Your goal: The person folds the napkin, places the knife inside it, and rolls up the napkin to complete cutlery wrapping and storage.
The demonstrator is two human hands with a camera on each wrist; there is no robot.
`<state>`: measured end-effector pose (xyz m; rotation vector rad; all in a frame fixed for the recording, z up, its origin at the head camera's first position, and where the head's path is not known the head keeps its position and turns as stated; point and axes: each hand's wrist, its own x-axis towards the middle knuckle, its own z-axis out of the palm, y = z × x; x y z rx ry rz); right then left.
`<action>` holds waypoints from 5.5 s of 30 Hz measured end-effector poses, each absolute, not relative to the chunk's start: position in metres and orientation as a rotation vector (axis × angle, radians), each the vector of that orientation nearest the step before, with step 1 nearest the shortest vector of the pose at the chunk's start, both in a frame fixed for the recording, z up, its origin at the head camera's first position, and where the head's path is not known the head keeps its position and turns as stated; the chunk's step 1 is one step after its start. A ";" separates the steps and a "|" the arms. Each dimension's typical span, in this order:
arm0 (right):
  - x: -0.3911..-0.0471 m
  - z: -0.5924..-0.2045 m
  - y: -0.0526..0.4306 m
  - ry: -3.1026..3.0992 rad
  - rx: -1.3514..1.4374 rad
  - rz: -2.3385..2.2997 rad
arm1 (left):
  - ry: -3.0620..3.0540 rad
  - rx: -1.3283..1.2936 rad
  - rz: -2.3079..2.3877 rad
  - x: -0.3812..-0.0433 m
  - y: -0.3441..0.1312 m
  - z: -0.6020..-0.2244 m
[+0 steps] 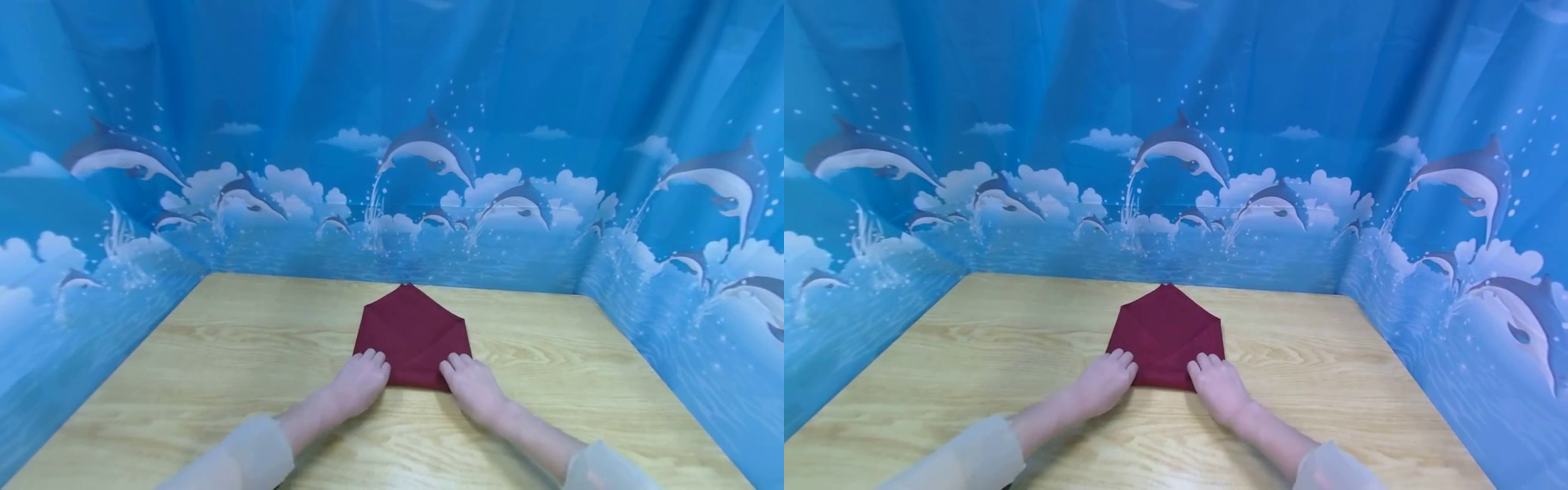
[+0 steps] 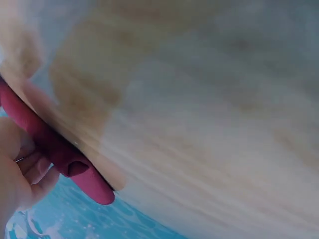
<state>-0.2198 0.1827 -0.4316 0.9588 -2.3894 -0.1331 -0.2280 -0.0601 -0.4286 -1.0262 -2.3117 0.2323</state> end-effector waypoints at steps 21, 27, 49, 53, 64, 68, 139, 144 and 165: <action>-0.218 -0.436 0.185 -2.326 0.972 -0.205 | -2.300 -0.985 0.281 -0.227 -0.056 -0.433; -0.223 -0.437 0.188 -2.314 1.036 -0.248 | -2.360 -0.983 0.298 -0.228 -0.056 -0.434; -0.214 -0.429 0.187 -2.515 1.093 -0.119 | -2.680 -1.083 -0.095 -0.226 -0.068 -0.426; -0.216 -0.431 0.184 -2.497 1.026 -0.046 | -2.644 -1.049 -0.120 -0.230 -0.066 -0.427; -0.222 -0.429 0.176 -2.378 0.934 -0.136 | -2.439 -0.909 0.031 -0.232 -0.059 -0.427; -0.223 -0.435 0.176 -2.300 0.929 -0.128 | -2.363 -0.883 0.060 -0.231 -0.058 -0.432; -0.249 -0.430 0.180 -2.496 1.057 -0.265 | -2.812 -0.906 0.119 -0.256 -0.047 -0.420; -0.252 -0.425 0.178 -2.593 1.024 -0.157 | -2.834 -0.853 0.159 -0.256 -0.043 -0.419; -0.251 -0.421 0.178 -2.618 0.999 -0.177 | -2.606 -0.909 0.502 -0.260 -0.036 -0.425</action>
